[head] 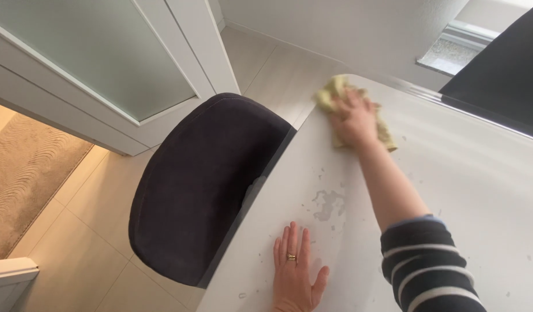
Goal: The person clears a dining table by moving a decorative tray, a reed diffuser, and a placemat onto a nearby chair. They then spray cleaner on the table and wipe it with a cloth. Finally, they return the placemat and tray to the table.
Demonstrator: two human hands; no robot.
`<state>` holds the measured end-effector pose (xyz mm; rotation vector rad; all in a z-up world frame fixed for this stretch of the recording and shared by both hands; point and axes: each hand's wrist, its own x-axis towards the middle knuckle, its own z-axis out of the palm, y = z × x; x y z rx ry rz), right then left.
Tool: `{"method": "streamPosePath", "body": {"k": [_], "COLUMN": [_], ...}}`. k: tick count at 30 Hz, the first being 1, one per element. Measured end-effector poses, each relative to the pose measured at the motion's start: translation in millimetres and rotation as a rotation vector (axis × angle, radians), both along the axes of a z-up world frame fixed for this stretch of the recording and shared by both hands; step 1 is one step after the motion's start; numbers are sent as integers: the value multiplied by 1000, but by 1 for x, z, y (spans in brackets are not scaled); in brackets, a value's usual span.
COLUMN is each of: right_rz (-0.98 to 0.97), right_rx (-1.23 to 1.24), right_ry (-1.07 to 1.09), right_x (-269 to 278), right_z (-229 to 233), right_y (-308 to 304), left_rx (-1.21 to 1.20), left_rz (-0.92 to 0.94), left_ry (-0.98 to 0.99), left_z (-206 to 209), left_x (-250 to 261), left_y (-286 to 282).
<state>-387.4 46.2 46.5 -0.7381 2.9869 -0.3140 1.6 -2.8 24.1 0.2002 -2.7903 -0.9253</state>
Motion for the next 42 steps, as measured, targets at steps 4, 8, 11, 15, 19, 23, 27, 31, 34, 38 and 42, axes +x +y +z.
{"method": "streamPosePath", "body": {"k": [4, 8, 11, 15, 19, 23, 27, 31, 34, 38, 42], "right_rz": [427, 720, 1019, 1006, 538, 177, -359, -896, -1078, -1211, -1038], "right_rx": [-131, -52, -181, -225, -69, -238, -202, -149, 56, -112, 63], "right_ry": [125, 43, 97, -44, -20, 70, 71, 114, -19, 239, 341], "right_x": [83, 199, 242, 209, 129, 14, -29, -16, 64, 127, 188], "right_z": [-18, 12, 2, -19, -9, -81, -65, -56, 14, -120, -131], "right_y": [-23, -29, -17, -9, 24, 136, 275, 425, 456, 597, 527], "left_rx": [-16, -46, -118, -221, -262, -374, -312, -364, -404, -426, -427], "left_rz": [12, 40, 126, 96, 58, 56, 89, 116, 125, 82, 57], "left_ry": [25, 99, 210, 183, 163, 165, 119, 103, 113, 142, 127], "left_z": [-4, -13, -15, -20, -20, -27, -25, -43, -42, -33, -28], "left_x": [3, 9, 9, 11, 16, 12, 9, 8, 8, 6, 4], "left_y": [0, 2, 6, 1, 1, 5, 8, 7, 7, 7, 9]}}
